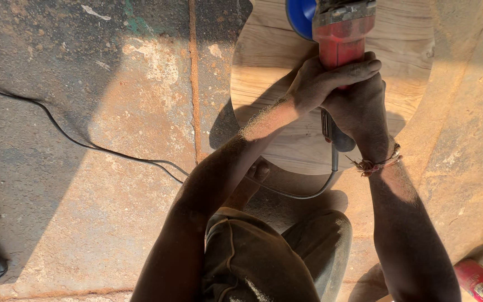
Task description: The person uses a red angle grinder with a blue sanding disc to smooth the surface of a circular wooden board. They move the tool across the wood in circular motions and occasionally pause to wipe the surface with their hand.
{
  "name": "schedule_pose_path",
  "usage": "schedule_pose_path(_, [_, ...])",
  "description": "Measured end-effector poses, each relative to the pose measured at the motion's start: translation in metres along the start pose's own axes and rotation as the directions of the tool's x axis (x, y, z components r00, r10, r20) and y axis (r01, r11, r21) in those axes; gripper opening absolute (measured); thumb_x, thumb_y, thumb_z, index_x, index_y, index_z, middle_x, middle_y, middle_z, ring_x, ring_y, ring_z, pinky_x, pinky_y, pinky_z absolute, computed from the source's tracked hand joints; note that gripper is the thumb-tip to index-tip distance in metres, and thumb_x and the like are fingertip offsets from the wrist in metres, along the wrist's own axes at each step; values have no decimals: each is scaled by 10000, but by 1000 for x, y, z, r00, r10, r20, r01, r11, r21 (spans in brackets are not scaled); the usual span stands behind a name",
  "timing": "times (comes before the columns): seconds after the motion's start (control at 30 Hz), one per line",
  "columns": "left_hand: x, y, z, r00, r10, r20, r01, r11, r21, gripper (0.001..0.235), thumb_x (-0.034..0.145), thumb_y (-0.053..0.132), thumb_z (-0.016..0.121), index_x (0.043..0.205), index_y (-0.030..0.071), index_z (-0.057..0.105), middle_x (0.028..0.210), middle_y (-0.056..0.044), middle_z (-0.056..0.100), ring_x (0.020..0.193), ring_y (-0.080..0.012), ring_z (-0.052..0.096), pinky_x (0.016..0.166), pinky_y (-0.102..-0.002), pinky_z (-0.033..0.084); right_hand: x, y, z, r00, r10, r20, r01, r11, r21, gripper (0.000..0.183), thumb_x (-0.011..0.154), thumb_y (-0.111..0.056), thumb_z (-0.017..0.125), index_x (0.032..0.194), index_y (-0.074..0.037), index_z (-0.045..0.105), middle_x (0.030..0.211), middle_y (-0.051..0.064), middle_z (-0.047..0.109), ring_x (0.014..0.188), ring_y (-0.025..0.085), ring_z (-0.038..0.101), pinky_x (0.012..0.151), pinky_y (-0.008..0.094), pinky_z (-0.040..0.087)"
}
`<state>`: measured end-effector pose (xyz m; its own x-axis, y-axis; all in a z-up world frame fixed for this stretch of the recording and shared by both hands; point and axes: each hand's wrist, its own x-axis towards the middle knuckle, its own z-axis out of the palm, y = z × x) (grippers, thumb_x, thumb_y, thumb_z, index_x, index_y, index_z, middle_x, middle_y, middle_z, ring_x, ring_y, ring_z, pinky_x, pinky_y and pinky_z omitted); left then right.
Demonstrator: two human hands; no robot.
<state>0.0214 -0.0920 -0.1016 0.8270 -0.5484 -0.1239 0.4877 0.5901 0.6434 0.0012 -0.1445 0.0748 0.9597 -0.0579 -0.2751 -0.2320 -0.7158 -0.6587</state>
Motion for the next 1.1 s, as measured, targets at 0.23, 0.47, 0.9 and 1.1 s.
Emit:
schedule_pose_path(0.23, [25, 55, 39, 990, -127, 56, 112, 970, 218, 667, 848, 444, 836, 1262, -39, 634, 1093, -177, 736, 1068, -253, 730, 922, -371, 628, -3, 22, -13, 991, 87, -102, -53, 953, 298, 446, 861, -93, 853, 1173, 51, 568, 1094, 113, 724, 959, 180, 763, 805, 317, 686])
schedule_pose_path(0.47, [-55, 89, 48, 994, -36, -107, 63, 964, 258, 695, 807, 457, 835, 1278, -5, 619, 1104, -169, 736, 1085, -272, 744, 943, -409, 643, -38, -8, 10, 996, -86, -27, 89, 987, 135, 590, 857, -97, 869, 1201, 62, 416, 1049, 200, 658, 909, 259, 741, 747, 358, 679])
schedule_pose_path(0.9, [-38, 120, 23, 985, 6, -175, 8, 997, 78, 505, 875, 320, 848, 1217, -9, 676, 1072, -114, 752, 1014, -190, 732, 912, -354, 613, 16, -12, 8, 989, -131, 68, 130, 991, 23, 483, 916, -118, 794, 1218, 67, 465, 986, 193, 724, 899, 257, 778, 760, 367, 678])
schedule_pose_path(1.1, [-26, 99, 32, 997, 13, -74, -5, 994, 107, 563, 891, 371, 857, 1227, -52, 699, 1102, -178, 757, 1048, -248, 749, 950, -396, 634, 9, 3, -2, 999, -24, 40, 24, 1000, 9, 480, 899, -123, 818, 1183, 54, 474, 984, 180, 721, 882, 242, 772, 726, 351, 667])
